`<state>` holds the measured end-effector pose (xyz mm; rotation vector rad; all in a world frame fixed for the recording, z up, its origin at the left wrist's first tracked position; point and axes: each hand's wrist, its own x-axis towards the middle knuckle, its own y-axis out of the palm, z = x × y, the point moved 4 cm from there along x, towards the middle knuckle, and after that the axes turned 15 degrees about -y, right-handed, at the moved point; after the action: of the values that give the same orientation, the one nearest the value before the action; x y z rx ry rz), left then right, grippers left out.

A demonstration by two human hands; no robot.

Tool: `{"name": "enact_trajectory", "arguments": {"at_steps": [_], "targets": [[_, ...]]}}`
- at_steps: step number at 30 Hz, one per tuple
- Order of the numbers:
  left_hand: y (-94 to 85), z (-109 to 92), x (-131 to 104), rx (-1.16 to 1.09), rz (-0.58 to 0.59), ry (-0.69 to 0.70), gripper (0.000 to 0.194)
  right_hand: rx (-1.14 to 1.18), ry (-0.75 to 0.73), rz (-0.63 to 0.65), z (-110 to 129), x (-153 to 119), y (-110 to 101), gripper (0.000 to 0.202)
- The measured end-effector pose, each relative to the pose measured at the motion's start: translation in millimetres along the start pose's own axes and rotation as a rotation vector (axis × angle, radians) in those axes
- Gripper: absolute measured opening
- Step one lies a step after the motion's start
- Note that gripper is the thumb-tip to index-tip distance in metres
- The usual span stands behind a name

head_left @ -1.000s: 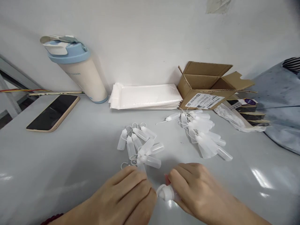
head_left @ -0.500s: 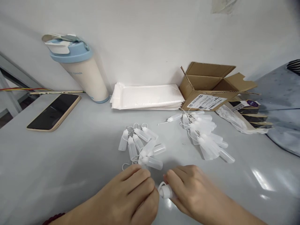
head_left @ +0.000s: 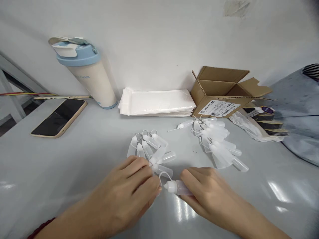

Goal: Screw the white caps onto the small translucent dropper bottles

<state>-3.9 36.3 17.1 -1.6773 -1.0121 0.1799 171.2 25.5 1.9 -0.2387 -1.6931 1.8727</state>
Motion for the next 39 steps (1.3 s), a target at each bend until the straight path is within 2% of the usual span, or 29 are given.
{"name": "enact_trajectory", "arguments": {"at_steps": [6, 15, 22, 26, 33, 36, 39], "targets": [[-1.2, -2, 0, -0.003, 0.104, 0.043, 0.03, 0.022, -0.021, 0.086, 4, -1, 5, 0.018], [-1.0, -13, -5, -0.049, 0.052, 0.044, 0.031, 0.141, -0.024, 0.216, 14, -3, 7, 0.015], [1.5, -16, -8, 0.056, 0.067, 0.1, 0.034, 0.102, -0.041, 0.237, 11, -4, 12, 0.014], [4.5, -13, -7, 0.078, 0.093, 0.106, 0.033, 0.091, -0.023, 0.202, 9, -3, 12, 0.013], [-0.7, -3, 0, -0.119, 0.006, -0.076, 0.015, 0.275, 0.158, 0.153, 7, -3, 5, 0.017], [-3.9, -2, 1, -0.152, 0.006, -0.087, 0.009, 0.345, 0.203, 0.14, 7, -2, 3, 0.02], [-5.3, -4, -1, -0.182, 0.014, -0.091, 0.012, 0.361, 0.216, 0.14, 7, -2, 3, 0.02]]}}
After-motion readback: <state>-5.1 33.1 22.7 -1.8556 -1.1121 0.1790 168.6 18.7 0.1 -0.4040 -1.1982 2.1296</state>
